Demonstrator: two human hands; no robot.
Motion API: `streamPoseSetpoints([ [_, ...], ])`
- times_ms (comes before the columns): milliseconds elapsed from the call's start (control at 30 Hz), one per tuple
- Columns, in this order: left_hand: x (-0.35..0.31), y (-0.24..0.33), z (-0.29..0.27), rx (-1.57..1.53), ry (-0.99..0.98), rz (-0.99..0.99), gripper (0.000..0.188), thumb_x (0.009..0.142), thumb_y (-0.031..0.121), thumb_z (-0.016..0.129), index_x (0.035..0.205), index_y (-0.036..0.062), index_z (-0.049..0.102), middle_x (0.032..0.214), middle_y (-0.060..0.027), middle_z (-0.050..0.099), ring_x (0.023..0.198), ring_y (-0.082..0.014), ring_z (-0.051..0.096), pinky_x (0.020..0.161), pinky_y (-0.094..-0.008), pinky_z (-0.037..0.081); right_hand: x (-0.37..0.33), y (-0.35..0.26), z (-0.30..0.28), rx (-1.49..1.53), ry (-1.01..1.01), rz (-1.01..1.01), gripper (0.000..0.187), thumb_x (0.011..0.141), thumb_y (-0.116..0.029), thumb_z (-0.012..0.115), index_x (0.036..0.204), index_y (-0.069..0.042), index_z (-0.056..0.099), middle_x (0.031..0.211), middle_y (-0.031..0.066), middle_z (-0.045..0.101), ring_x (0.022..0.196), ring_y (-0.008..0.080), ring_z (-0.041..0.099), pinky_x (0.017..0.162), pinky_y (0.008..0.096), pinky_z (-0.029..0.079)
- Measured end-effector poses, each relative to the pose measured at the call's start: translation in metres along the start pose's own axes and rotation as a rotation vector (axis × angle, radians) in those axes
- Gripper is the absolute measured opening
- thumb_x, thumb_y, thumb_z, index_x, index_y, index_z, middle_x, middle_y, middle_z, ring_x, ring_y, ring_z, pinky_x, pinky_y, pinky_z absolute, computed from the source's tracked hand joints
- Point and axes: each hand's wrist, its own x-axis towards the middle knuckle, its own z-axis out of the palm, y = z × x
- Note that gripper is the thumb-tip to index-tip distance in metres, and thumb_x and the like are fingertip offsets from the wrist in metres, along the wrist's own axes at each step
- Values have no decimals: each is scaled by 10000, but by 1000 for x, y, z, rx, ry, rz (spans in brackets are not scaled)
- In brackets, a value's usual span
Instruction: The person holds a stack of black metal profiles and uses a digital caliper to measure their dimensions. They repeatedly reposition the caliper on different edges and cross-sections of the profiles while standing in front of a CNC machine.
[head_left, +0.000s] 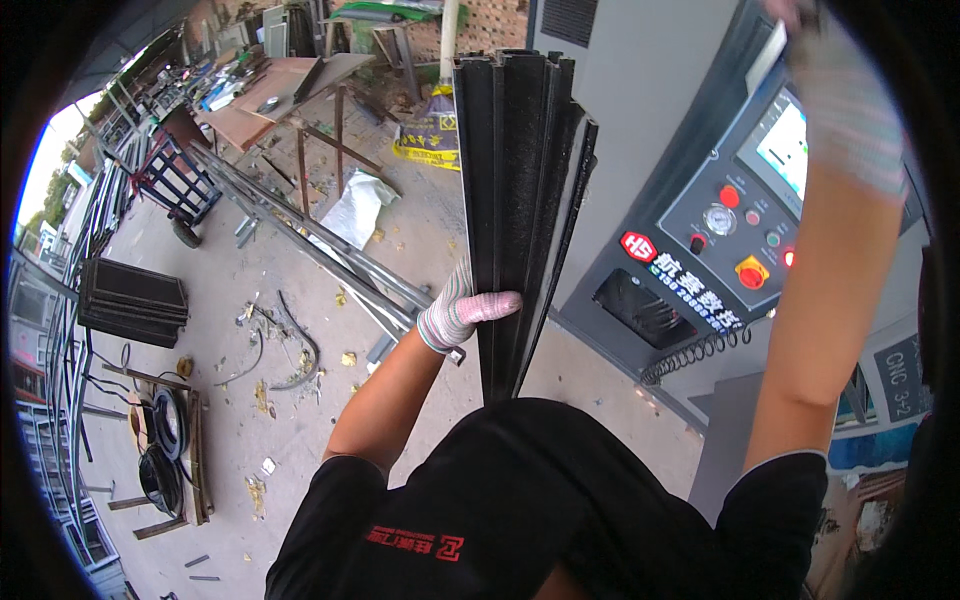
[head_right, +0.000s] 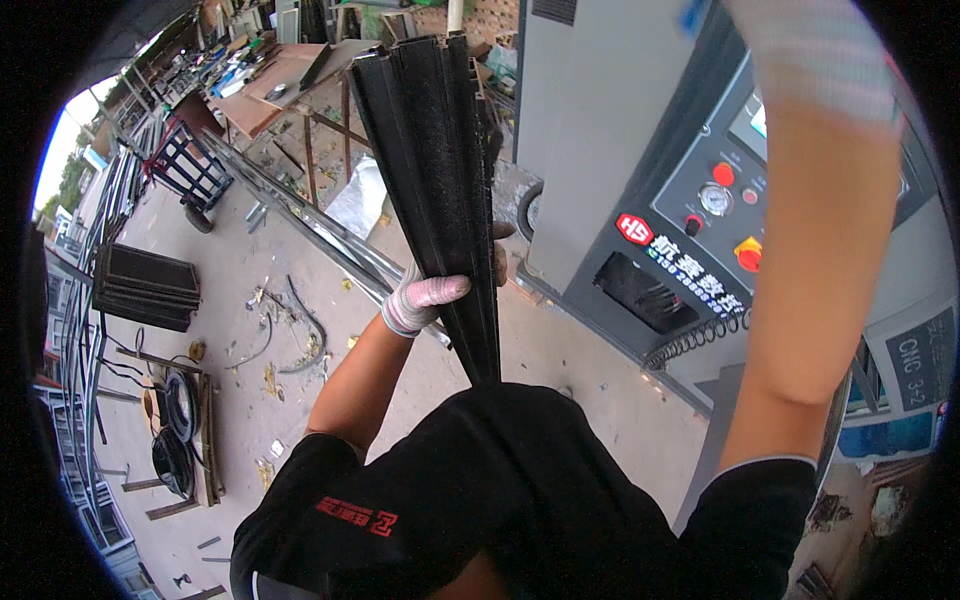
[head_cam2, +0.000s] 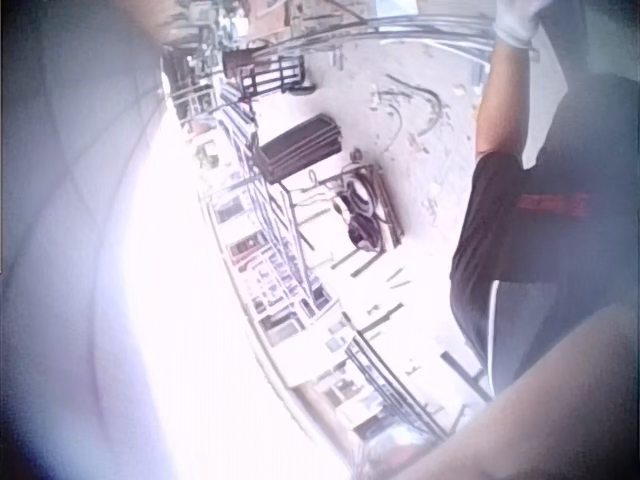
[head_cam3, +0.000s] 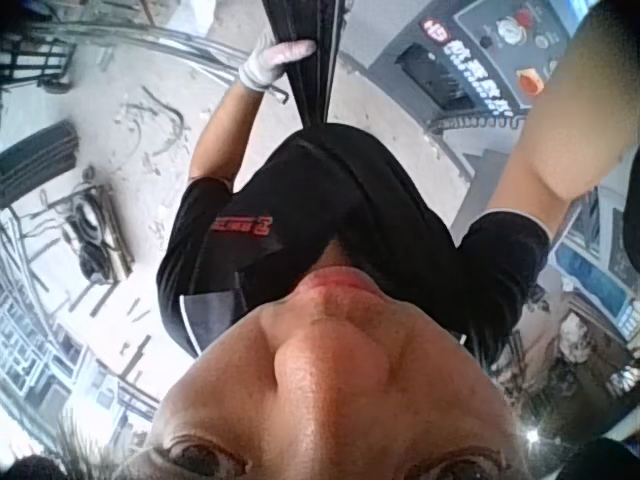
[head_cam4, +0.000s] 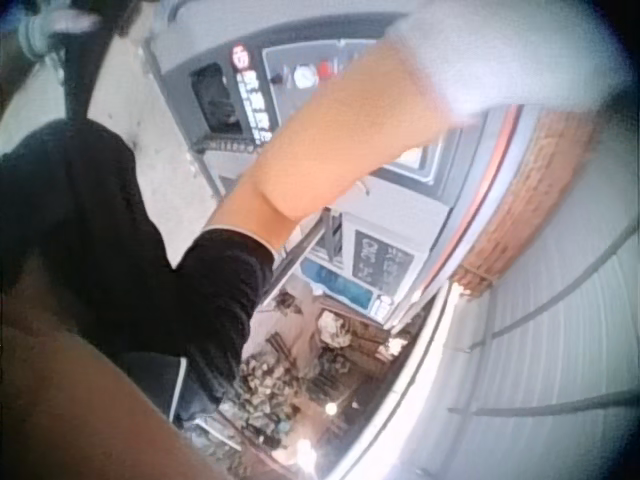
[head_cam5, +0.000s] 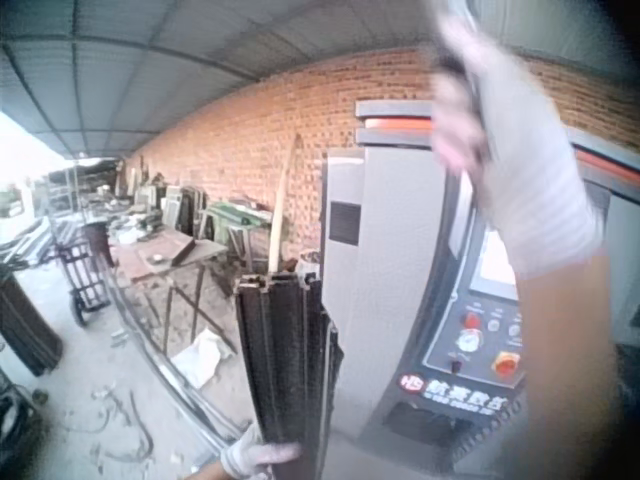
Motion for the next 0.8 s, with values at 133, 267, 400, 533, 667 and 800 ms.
streamPoseSetpoints([
  [133, -1, 18, -10, -36, 30, -7, 1152, 629, 520, 881, 1470, -133, 440, 1045, -123, 668, 992, -261, 667, 939, -372, 493, -86, 41, -24, -413, 113, 34, 468, 1037, -495, 589, 722, -177, 452, 575, -83, 278, 504, 49, 282, 478, 259, 211],
  [267, 1, 32, -12, -32, 84, 24, 1144, 622, 521, 878, 1462, -129, 452, 1036, -136, 673, 965, -262, 668, 931, -372, 491, -180, 129, -68, -317, 309, 307, 302, 1018, -359, 674, 924, -78, 614, 572, -75, 425, 447, 27, 376, 405, 236, 251],
  [400, 3, 44, -5, -31, 99, 20, 1128, 619, 515, 873, 1452, -126, 464, 1014, -140, 679, 965, -258, 666, 914, -362, 489, -292, 213, -124, -312, 420, 624, 222, 1030, -313, 655, 1024, -93, 621, 589, -92, 413, 417, 17, 354, 358, 228, 241],
  [533, 3, 50, 5, -112, 36, -40, 1133, 639, 509, 853, 1476, -129, 434, 1052, -154, 677, 981, -253, 662, 890, -347, 493, -424, 245, -179, -420, 600, 879, 258, 995, -234, 709, 844, -62, 590, 670, -58, 448, 572, 44, 368, 501, 253, 298],
  [667, 15, 47, 7, -68, -13, -51, 1121, 645, 473, 847, 1486, -131, 418, 1052, -156, 671, 996, -259, 660, 871, -352, 497, -535, 246, -212, -357, 878, 974, 223, 982, -236, 718, 861, -88, 603, 655, -79, 449, 512, 49, 306, 460, 273, 242],
  [800, 17, 35, 16, -59, 69, -165, 1094, 674, 425, 817, 1510, -122, 373, 1041, -158, 663, 995, -279, 658, 898, -358, 504, -603, 218, -231, -403, 925, 1000, 325, 965, -354, 743, 876, -50, 672, 706, -48, 554, 555, 75, 375, 497, 289, 296],
])
